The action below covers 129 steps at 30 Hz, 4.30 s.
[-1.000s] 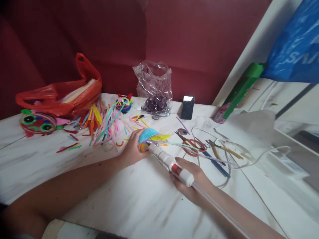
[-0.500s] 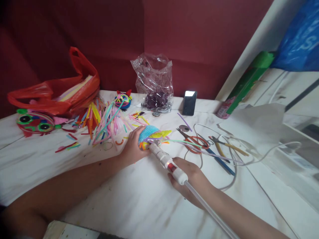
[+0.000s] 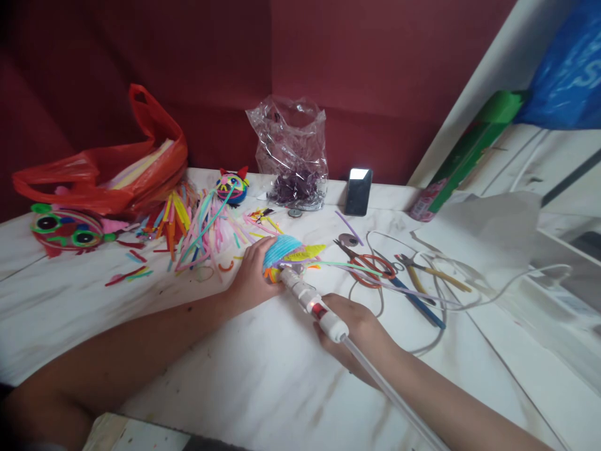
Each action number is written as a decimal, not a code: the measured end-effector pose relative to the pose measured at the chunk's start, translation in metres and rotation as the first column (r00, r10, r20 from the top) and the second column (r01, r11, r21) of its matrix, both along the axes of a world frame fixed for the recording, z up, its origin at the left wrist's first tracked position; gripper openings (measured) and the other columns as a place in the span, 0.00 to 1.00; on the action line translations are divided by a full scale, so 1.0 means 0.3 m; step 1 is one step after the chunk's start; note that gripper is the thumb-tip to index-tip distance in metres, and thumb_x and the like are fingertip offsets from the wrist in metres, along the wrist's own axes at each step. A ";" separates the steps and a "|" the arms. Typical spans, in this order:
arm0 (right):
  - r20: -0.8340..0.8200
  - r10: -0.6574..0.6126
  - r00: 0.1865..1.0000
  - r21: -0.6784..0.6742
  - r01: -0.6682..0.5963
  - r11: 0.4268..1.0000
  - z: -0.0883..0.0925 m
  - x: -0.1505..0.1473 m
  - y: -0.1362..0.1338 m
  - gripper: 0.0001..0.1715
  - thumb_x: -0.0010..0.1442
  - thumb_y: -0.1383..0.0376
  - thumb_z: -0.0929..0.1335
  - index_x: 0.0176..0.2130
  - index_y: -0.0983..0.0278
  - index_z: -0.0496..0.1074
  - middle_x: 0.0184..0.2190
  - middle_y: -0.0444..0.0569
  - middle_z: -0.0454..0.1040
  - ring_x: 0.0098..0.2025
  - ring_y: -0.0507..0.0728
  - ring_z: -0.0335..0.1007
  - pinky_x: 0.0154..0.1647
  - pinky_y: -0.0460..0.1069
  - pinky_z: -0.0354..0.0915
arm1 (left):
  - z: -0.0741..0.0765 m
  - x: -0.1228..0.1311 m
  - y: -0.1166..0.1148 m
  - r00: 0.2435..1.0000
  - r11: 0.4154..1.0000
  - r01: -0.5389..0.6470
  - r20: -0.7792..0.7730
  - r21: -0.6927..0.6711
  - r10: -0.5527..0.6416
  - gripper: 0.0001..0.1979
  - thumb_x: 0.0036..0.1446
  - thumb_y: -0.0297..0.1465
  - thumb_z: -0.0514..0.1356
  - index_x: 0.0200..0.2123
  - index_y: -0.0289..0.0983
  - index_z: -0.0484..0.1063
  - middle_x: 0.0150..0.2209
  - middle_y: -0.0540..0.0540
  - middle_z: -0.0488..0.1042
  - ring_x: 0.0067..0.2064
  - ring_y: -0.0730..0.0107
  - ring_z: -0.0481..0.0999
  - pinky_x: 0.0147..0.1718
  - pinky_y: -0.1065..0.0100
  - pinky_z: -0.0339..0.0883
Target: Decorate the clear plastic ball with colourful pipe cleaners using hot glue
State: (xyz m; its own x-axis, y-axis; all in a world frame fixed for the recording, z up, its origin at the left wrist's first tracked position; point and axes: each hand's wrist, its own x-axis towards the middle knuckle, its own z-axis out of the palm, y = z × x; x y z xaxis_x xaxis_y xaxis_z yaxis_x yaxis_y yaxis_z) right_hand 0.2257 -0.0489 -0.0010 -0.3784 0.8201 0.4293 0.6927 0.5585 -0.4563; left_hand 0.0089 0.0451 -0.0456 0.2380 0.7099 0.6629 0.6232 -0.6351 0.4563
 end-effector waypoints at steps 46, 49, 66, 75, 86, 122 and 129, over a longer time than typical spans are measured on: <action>-0.019 0.086 0.996 0.087 -0.084 0.993 -0.027 0.014 0.014 0.07 0.61 0.68 0.60 0.32 0.62 0.66 0.25 0.46 0.69 0.25 0.52 0.68 0.26 0.46 0.63 | -0.008 -0.003 0.007 1.000 1.000 -0.003 -0.001 0.020 0.003 0.42 0.45 0.41 0.68 0.61 0.36 0.55 0.58 0.33 0.65 0.61 0.48 0.64 0.59 0.49 0.59; -0.017 0.078 0.997 0.091 -0.077 0.993 -0.023 0.014 0.011 0.07 0.61 0.68 0.61 0.32 0.61 0.65 0.24 0.45 0.69 0.25 0.52 0.68 0.25 0.45 0.62 | -0.009 -0.004 0.008 1.000 1.000 -0.005 -0.001 0.017 0.005 0.42 0.45 0.42 0.68 0.60 0.37 0.55 0.58 0.34 0.65 0.61 0.48 0.65 0.59 0.49 0.60; 0.016 0.048 0.999 0.079 -0.049 0.996 -0.007 0.006 0.005 0.07 0.59 0.70 0.61 0.33 0.62 0.67 0.25 0.46 0.72 0.25 0.53 0.70 0.26 0.46 0.64 | -0.009 -0.001 0.008 1.000 1.000 -0.008 0.005 0.025 0.008 0.41 0.46 0.41 0.67 0.60 0.35 0.55 0.57 0.33 0.66 0.61 0.48 0.65 0.58 0.49 0.60; 0.006 0.037 0.999 0.061 -0.037 0.997 -0.022 0.006 0.007 0.07 0.60 0.69 0.61 0.34 0.62 0.67 0.26 0.47 0.73 0.27 0.54 0.72 0.27 0.46 0.66 | -0.008 0.000 0.006 1.000 1.000 0.000 -0.001 0.030 0.000 0.41 0.45 0.39 0.67 0.60 0.36 0.55 0.58 0.33 0.65 0.61 0.48 0.64 0.58 0.50 0.60; -0.002 0.049 0.999 0.062 -0.049 0.997 -0.014 0.007 0.005 0.07 0.60 0.69 0.61 0.32 0.61 0.66 0.25 0.47 0.72 0.26 0.54 0.71 0.25 0.46 0.65 | -0.012 0.002 0.007 1.000 0.999 -0.009 0.007 0.037 0.009 0.41 0.45 0.40 0.67 0.59 0.35 0.55 0.57 0.33 0.65 0.60 0.48 0.65 0.58 0.49 0.61; 0.055 0.089 0.994 0.124 -0.095 0.988 -0.059 0.025 0.020 0.08 0.59 0.70 0.61 0.38 0.62 0.68 0.30 0.49 0.74 0.30 0.55 0.74 0.29 0.47 0.68 | -0.012 0.005 0.004 1.000 1.000 -0.008 0.022 0.008 0.008 0.41 0.43 0.34 0.66 0.60 0.36 0.55 0.57 0.33 0.65 0.61 0.48 0.64 0.59 0.48 0.59; 0.029 0.095 0.995 0.137 -0.098 0.986 -0.058 0.022 0.022 0.07 0.60 0.70 0.61 0.36 0.62 0.67 0.29 0.48 0.73 0.28 0.54 0.72 0.28 0.47 0.66 | -0.012 0.003 0.003 1.000 1.000 -0.004 0.017 0.000 0.004 0.41 0.44 0.36 0.66 0.60 0.36 0.54 0.58 0.33 0.64 0.61 0.48 0.63 0.60 0.49 0.58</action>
